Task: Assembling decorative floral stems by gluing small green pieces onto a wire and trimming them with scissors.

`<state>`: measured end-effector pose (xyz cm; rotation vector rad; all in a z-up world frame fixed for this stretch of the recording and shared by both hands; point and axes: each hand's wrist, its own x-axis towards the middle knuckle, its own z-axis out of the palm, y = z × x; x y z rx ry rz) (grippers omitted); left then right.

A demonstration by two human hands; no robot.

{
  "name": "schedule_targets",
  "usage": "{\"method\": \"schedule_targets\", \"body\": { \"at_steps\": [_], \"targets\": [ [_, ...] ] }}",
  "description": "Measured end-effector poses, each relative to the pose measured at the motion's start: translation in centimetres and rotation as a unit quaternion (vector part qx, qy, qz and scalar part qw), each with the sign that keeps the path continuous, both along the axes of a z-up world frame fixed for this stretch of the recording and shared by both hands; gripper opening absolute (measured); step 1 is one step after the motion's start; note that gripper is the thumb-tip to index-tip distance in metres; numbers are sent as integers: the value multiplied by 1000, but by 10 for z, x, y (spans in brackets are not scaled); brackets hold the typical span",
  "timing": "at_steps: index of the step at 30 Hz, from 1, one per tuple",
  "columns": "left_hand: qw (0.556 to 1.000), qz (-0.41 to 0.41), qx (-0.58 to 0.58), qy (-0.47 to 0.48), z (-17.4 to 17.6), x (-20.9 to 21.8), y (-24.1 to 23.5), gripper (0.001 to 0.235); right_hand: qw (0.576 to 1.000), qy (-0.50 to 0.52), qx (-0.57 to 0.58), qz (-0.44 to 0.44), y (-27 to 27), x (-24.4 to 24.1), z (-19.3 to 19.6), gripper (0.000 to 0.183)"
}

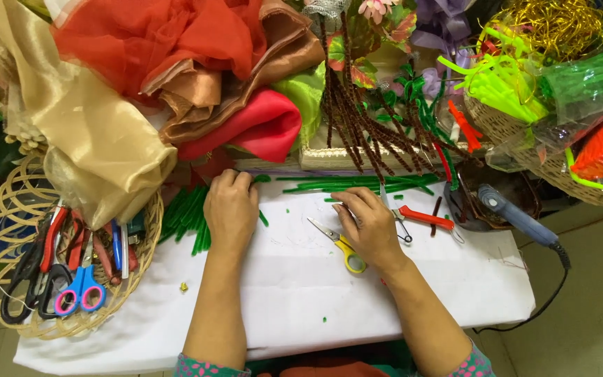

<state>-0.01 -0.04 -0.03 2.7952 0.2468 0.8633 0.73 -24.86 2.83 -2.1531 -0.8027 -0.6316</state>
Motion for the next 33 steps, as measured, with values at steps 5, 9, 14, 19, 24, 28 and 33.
{"method": "schedule_targets", "body": {
  "at_steps": [5,9,14,19,24,28,33],
  "targets": [
    [1000,15,16,0,-9,4,-2,13,1000,-5,-16,2,2,-1,1,15],
    [1000,23,4,9,-1,0,-5,18,1000,9,-14,12,2,-3,4,14],
    [999,22,-28,26,6,-3,-4,23,1000,-4,-15,16,1,0,-1,13],
    [989,-27,-144,17,22,-9,10,13,1000,-3,-6,10,1,-1,2,13],
    [992,35,-92,74,66,-45,18,14,1000,12,2,11,-1,-1,3,14],
    [987,89,-13,132,56,-67,22,13,1000,7,-4,11,-3,0,1,14],
    [972,144,-22,184,23,-76,28,21,1000,11,4,19,-2,-1,4,14]
  ]
}}
